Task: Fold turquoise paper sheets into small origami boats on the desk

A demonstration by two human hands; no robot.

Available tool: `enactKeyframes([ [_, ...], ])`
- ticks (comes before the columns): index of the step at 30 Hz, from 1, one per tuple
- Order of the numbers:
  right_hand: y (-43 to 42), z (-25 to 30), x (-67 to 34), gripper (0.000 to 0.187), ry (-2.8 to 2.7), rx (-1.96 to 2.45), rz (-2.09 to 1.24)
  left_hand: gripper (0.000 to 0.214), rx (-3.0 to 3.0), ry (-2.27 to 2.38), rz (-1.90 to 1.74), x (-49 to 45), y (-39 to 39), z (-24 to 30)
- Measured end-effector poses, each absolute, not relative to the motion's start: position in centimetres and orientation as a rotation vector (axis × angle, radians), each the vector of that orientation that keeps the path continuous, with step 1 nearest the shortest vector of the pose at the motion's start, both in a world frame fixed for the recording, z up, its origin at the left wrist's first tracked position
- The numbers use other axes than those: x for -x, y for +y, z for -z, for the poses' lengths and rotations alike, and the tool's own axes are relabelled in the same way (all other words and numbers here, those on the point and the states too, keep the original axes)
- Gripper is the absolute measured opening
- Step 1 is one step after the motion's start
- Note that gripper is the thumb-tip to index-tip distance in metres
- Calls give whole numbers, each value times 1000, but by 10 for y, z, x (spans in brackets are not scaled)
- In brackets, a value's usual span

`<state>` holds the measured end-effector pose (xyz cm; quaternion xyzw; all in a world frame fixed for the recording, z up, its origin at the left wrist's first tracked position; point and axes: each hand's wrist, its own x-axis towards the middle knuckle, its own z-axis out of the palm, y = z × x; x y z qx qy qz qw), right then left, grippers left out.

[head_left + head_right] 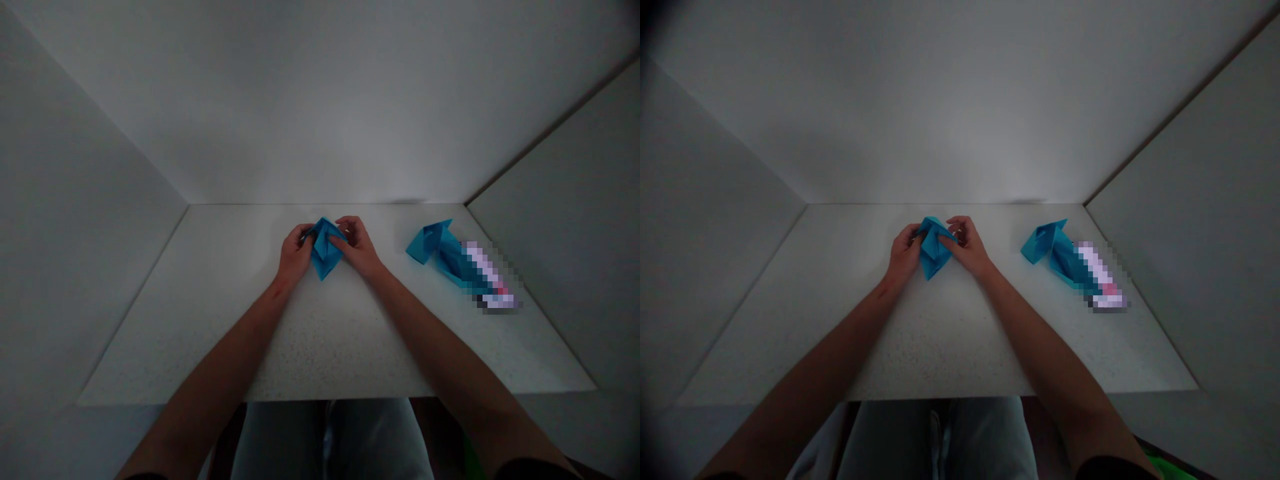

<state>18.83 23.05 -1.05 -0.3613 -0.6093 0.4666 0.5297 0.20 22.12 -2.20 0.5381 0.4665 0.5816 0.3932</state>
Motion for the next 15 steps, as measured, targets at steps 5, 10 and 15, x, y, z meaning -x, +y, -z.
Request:
enactKeyframes([
  [5, 229, 9, -189, 48, -1440, 903, -1061, 17, -1286, 1241, -1530, 1, 223, 24],
  [10, 234, 14, -190, 34, -1520, 904, -1157, 25, -1354, 1192, -1444, 4, 220, 20],
  [15, 235, 17, -190, 27, -1501, 937, -1223, 29, -1387, 1236, -1509, 3, 214, 10],
])
